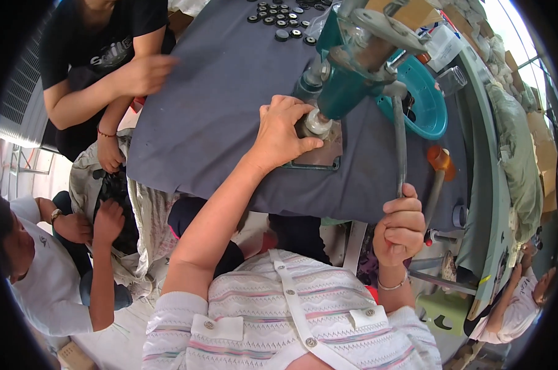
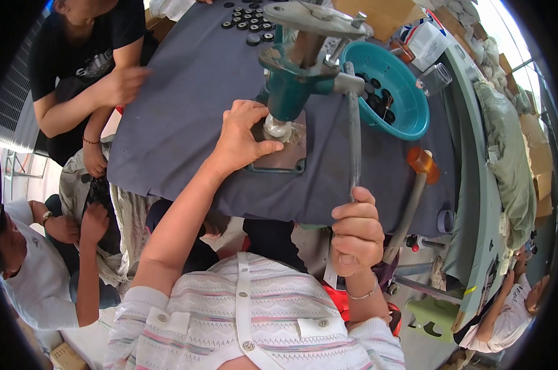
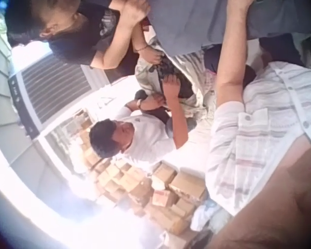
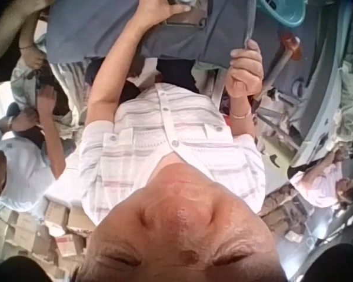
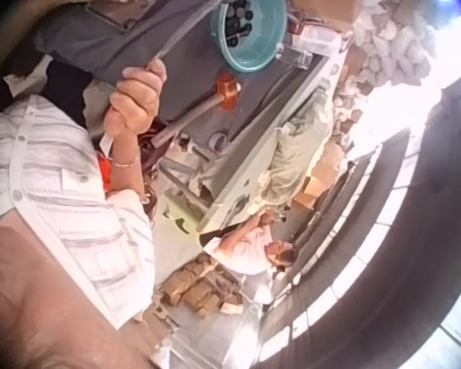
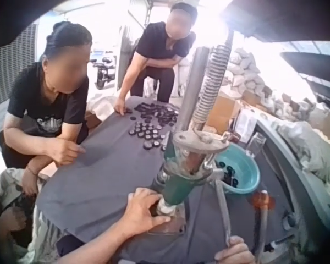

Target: The person manufactures small plastic and rubber circular components using a manual hand press.

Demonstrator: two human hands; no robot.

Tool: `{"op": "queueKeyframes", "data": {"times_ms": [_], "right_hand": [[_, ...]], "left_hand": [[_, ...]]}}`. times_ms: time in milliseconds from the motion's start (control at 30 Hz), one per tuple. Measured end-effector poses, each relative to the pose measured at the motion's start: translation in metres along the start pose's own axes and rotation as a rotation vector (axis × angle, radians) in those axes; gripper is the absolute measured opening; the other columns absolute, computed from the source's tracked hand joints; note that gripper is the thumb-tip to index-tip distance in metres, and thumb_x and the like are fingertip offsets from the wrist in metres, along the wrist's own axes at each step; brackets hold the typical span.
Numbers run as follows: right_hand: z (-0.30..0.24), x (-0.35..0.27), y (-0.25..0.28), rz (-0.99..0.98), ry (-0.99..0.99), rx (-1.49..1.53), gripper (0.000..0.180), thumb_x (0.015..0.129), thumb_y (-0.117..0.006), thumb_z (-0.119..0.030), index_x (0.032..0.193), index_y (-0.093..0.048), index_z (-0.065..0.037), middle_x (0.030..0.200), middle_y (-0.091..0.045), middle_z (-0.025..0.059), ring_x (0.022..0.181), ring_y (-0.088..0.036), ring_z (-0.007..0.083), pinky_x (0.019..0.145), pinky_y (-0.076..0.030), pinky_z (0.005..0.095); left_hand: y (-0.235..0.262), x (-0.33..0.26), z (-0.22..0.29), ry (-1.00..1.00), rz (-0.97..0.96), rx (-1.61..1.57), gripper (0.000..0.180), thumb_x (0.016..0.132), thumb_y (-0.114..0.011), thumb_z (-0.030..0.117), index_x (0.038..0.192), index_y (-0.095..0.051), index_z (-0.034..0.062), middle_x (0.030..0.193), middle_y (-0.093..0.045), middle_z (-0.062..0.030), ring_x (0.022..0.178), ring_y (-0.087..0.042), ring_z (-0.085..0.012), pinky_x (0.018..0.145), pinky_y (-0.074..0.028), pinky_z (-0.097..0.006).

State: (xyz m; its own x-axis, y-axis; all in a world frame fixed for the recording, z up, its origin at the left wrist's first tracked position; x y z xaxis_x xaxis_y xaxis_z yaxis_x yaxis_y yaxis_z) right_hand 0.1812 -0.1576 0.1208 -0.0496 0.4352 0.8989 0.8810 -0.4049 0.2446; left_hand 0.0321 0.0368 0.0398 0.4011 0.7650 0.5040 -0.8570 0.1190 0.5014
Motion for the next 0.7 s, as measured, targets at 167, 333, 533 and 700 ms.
{"op": "queueKeyframes", "data": {"times_ms": [167,333,533,700], "right_hand": [[0.006,0.015,-0.005,-0.074,0.012,0.021,0.032,0.096,-0.048,-0.035,0.078,-0.050,-0.009,0.073,-0.051,0.0069,0.074,-0.056,0.0248,0.097,-0.039,0.0544],[-0.013,0.067,0.005,-0.084,0.051,0.062,0.034,0.098,-0.046,-0.032,0.080,-0.051,-0.002,0.073,-0.054,0.0104,0.067,-0.057,0.0248,0.082,-0.049,0.0515],[0.043,0.207,0.004,0.238,-0.242,0.415,0.023,0.097,-0.043,-0.021,0.088,-0.051,-0.001,0.069,-0.049,0.0085,0.053,-0.042,0.0144,0.048,-0.038,0.0292],[0.110,0.250,-0.030,0.029,-0.480,1.660,0.025,0.095,-0.051,-0.032,0.088,-0.052,-0.008,0.064,-0.048,0.0026,0.043,-0.037,0.0066,0.036,-0.024,0.0192]], "left_hand": [[0.000,-0.002,-0.011,-0.011,0.023,0.022,0.059,0.054,-0.085,0.026,0.106,-0.066,0.0074,0.106,-0.059,-0.0046,0.107,-0.047,-0.0255,0.088,-0.033,-0.040],[-0.001,-0.009,-0.007,0.018,0.017,-0.028,0.059,0.055,-0.084,0.022,0.109,-0.065,0.0079,0.109,-0.058,-0.0050,0.110,-0.047,-0.0264,0.089,-0.034,-0.040],[0.001,-0.010,-0.016,0.022,0.050,-0.143,0.054,0.058,-0.083,0.024,0.107,-0.066,0.0097,0.106,-0.060,-0.0043,0.109,-0.048,-0.0252,0.090,-0.034,-0.039],[-0.008,-0.002,-0.012,0.050,0.041,-0.128,0.045,0.061,-0.082,0.023,0.101,-0.069,0.0075,0.105,-0.061,-0.0044,0.109,-0.049,-0.0244,0.090,-0.034,-0.039]]}}
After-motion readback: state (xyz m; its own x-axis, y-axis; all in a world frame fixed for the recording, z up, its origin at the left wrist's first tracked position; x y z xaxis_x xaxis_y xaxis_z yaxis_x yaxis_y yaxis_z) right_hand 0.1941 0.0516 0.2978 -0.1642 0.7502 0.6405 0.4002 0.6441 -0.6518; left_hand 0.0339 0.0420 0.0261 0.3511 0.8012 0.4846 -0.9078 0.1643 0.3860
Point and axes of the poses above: each hand's wrist, its own x-axis towards the middle knuckle, its own y-axis out of the back of the hand, z = x × y, the point moved 6 cm from there along x, towards the middle knuckle
